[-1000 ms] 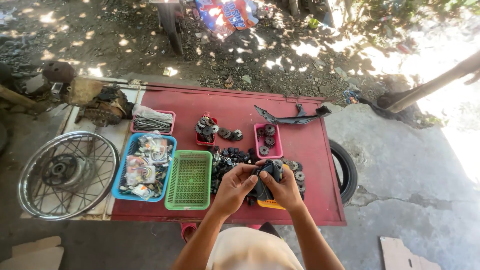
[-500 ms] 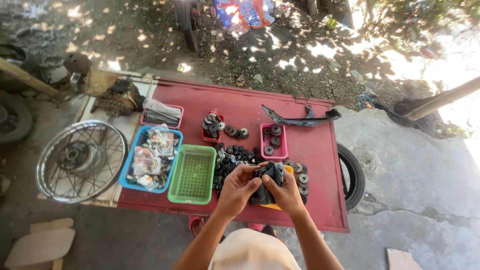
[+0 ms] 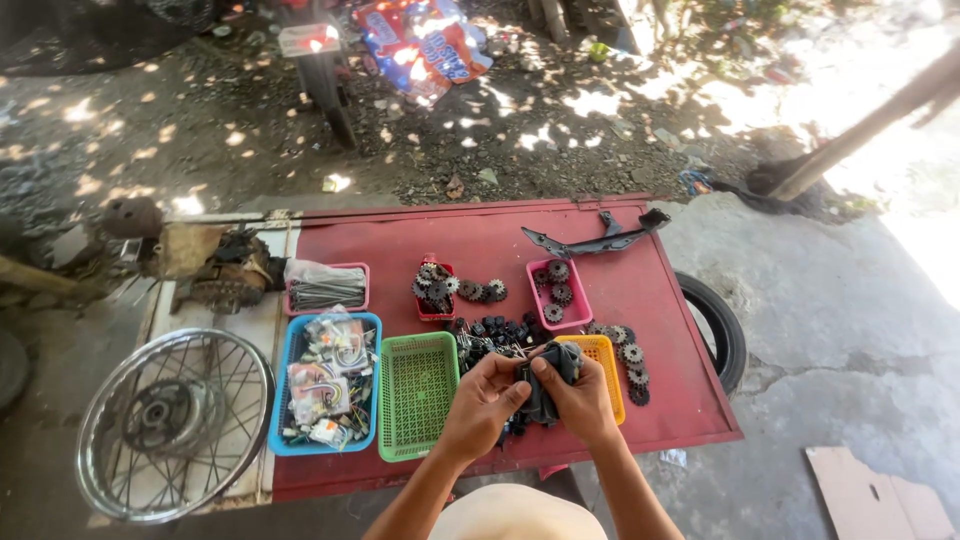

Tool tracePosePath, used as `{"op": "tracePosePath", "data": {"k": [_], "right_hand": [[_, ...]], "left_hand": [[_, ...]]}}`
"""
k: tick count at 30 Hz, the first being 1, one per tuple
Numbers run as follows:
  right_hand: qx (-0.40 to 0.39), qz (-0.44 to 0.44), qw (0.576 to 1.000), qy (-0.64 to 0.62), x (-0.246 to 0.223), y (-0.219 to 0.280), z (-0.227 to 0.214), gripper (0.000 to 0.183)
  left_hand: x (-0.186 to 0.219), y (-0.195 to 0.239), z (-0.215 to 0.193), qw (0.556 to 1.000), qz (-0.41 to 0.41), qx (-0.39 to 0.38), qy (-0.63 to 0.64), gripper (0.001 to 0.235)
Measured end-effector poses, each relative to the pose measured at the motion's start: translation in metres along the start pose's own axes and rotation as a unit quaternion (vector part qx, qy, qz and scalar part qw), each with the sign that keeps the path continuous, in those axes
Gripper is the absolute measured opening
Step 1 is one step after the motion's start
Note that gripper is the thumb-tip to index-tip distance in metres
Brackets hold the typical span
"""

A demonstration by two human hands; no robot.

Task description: Cleaning and inspecting motorcycle engine gears and components with a rag at a workbench.

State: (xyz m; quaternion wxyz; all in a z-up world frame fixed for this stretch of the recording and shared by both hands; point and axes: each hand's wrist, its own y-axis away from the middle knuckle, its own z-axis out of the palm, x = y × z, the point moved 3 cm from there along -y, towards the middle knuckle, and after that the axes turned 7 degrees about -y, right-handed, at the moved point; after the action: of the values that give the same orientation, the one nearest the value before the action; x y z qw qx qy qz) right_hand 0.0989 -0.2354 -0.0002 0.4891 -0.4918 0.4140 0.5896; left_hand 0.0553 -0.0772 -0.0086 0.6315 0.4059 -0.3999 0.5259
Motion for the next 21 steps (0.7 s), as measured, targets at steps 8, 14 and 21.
{"op": "tracePosePath", "data": {"k": [8, 14, 21], "right_hand": [[0.087, -0.026, 0.995, 0.033, -0.004, 0.013, 0.019, 0.018], [0.066, -0.086, 0.994, 0.031, -0.032, 0.015, 0.038, 0.017], [-0.029, -0.101, 0.994, 0.008, -0.026, -0.012, -0.014, 0.027]], "left_hand": [[-0.008, -0.015, -0.017, 0.997, 0.006, -0.069, 0.039, 0.028], [0.001, -0.013, -0.014, 0.998, 0.047, -0.045, 0.012, 0.032], [-0.005, -0.019, 0.026, 0.994, 0.101, -0.005, -0.04, 0.032]]}}
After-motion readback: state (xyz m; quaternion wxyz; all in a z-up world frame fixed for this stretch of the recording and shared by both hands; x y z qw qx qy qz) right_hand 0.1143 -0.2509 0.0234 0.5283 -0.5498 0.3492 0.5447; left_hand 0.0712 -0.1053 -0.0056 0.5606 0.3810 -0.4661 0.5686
